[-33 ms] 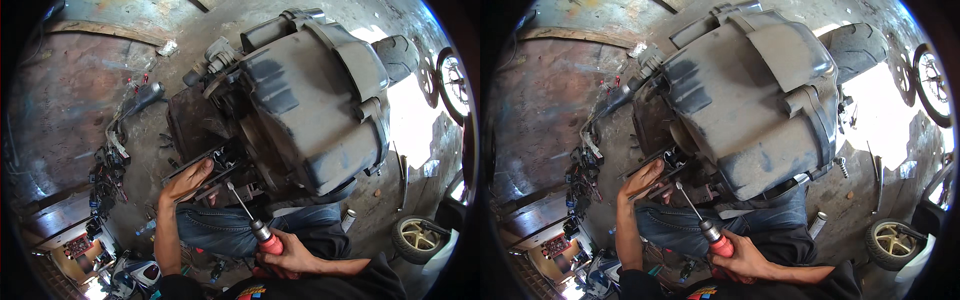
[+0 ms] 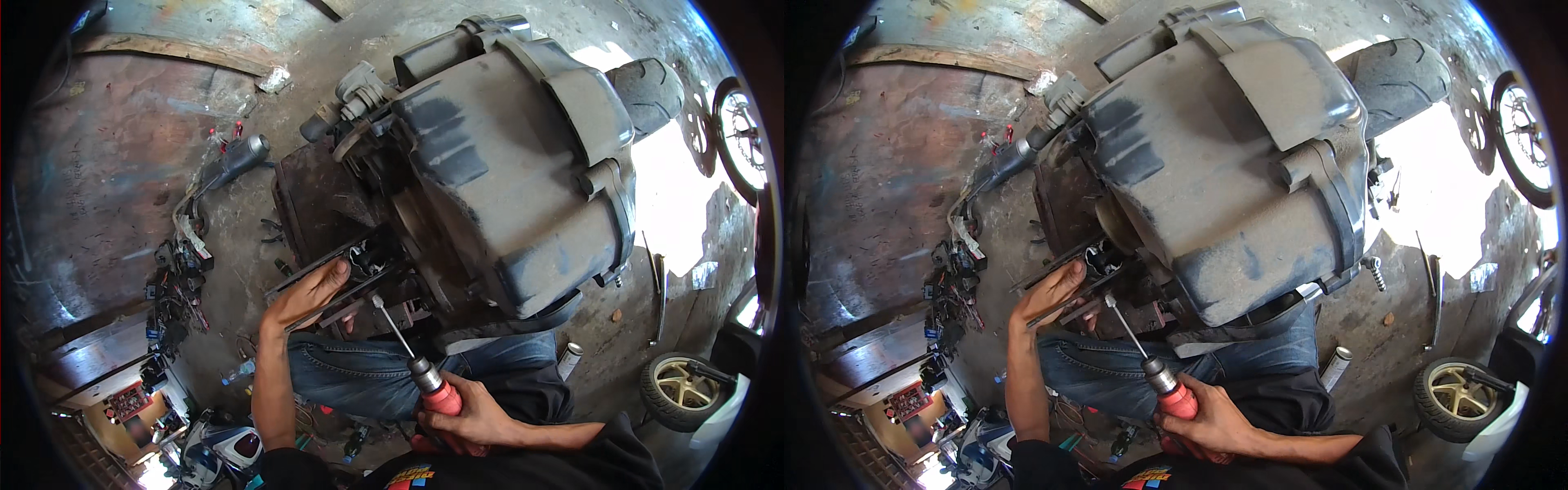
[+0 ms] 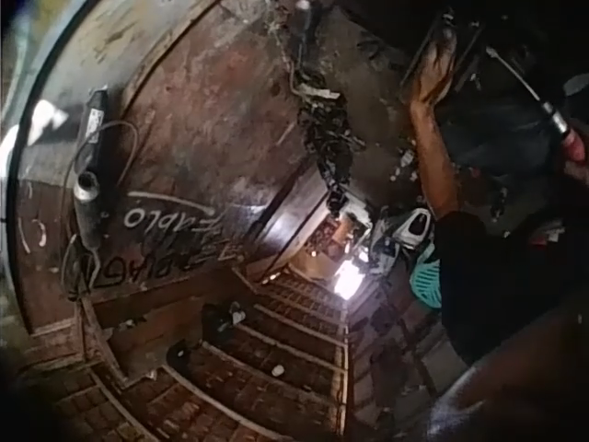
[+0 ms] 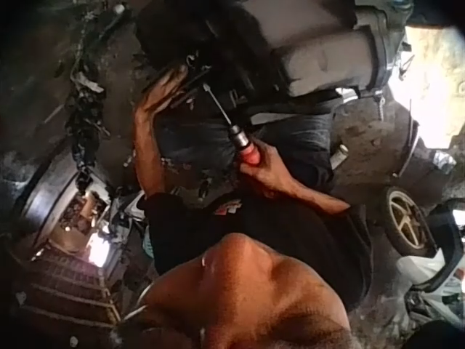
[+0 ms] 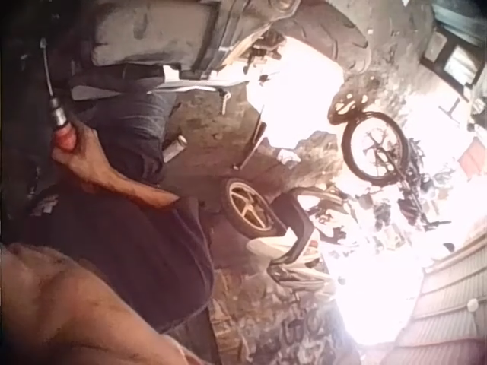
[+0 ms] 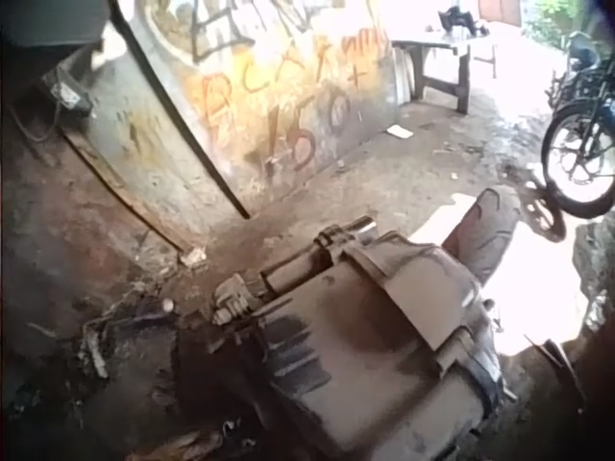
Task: Repairing a motorcycle engine block using tools.
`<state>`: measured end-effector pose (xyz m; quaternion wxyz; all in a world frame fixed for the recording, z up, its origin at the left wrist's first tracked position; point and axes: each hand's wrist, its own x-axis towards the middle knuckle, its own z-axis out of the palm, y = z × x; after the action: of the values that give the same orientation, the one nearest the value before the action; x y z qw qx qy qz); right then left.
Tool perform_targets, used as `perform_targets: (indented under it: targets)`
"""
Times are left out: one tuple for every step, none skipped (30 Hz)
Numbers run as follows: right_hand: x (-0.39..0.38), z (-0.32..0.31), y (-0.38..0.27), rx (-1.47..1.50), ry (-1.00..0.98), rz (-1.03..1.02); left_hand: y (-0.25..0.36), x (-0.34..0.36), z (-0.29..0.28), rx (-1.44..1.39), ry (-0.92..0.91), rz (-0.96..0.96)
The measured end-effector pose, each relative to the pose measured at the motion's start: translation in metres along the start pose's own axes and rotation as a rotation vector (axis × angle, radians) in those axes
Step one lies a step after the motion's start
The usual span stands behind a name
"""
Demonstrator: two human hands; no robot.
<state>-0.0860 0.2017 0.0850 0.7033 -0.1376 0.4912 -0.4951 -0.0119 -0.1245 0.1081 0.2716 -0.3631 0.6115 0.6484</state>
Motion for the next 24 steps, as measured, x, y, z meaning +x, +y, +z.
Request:
perform_targets:
  targets:
    - [0.002,0.002,0.001,0.006,0.028,-0.012,-0.001,0.000,-0.001,-0.011,-0.002,0.004]
    - [0.004,0.003,0.001,-0.001,0.059,-0.011,-0.003,0.001,0.000,0.046,0.048,0.008]
    - [0.006,0.004,0.002,0.016,0.058,-0.024,-0.004,0.001,-0.001,0.105,0.098,0.014]
    - [0.008,0.004,0.002,0.075,0.053,-0.012,-0.007,0.002,-0.002,0.109,0.099,0.016]
    - [0.009,0.005,0.002,0.110,0.052,0.016,-0.010,0.003,-0.002,0.076,0.097,0.034]
    - [0.011,0.006,0.002,0.131,0.043,-0.002,-0.012,0.004,-0.003,0.042,0.096,0.052]
    - [0.012,0.006,0.001,0.151,0.051,0.014,-0.014,0.005,-0.005,0.043,0.098,0.054]
    - [0.013,0.007,0.000,0.145,0.067,0.055,-0.017,0.006,-0.005,0.058,0.100,0.077]
    - [0.013,0.007,-0.001,0.172,0.058,0.041,-0.019,0.006,-0.005,0.069,0.102,0.097]
    - [0.014,0.007,-0.003,0.190,0.063,0.052,-0.020,0.005,-0.006,0.063,0.101,0.096]
    - [0.015,0.007,-0.005,0.177,0.077,0.083,-0.020,0.005,-0.008,0.151,0.118,0.099]
    - [0.015,0.006,-0.007,0.202,0.073,0.062,-0.019,0.005,-0.008,0.237,0.134,0.102]
    - [0.016,0.006,-0.009,0.193,0.066,0.078,-0.019,0.005,-0.008,0.231,0.132,0.105]
    - [0.016,0.005,-0.012,0.161,0.068,0.122,-0.018,0.005,-0.007,0.237,0.128,0.099]
    - [0.017,0.004,-0.014,0.183,0.062,0.101,-0.017,0.004,-0.007,0.241,0.124,0.092]
    - [0.016,0.004,-0.016,0.183,0.066,0.107,-0.016,0.004,-0.006,0.238,0.125,0.093]
    - [0.017,0.003,-0.018,0.164,0.075,0.108,-0.015,0.003,-0.005,0.296,0.150,0.144]
    - [0.017,0.003,-0.019,0.179,0.072,0.121,-0.015,0.003,-0.004,0.353,0.176,0.196]
    - [0.016,0.003,-0.021,0.189,0.065,0.124,-0.014,0.004,-0.004,0.344,0.173,0.196]
    - [0.016,0.002,-0.022,0.170,0.065,0.168,-0.013,0.004,-0.005,0.373,0.167,0.187]
    - [0.016,0.002,-0.023,0.193,0.062,0.136,-0.013,0.004,-0.005,0.419,0.174,0.158]
    - [0.016,0.002,-0.024,0.185,0.055,0.153,-0.013,0.004,-0.005,0.394,0.160,0.180]
    - [0.016,0.001,-0.025,0.139,0.055,0.214,-0.012,0.004,-0.005,0.386,0.161,0.170]
    - [0.016,0.001,-0.025,0.172,0.044,0.174,-0.011,0.003,-0.005,0.381,0.163,0.165]
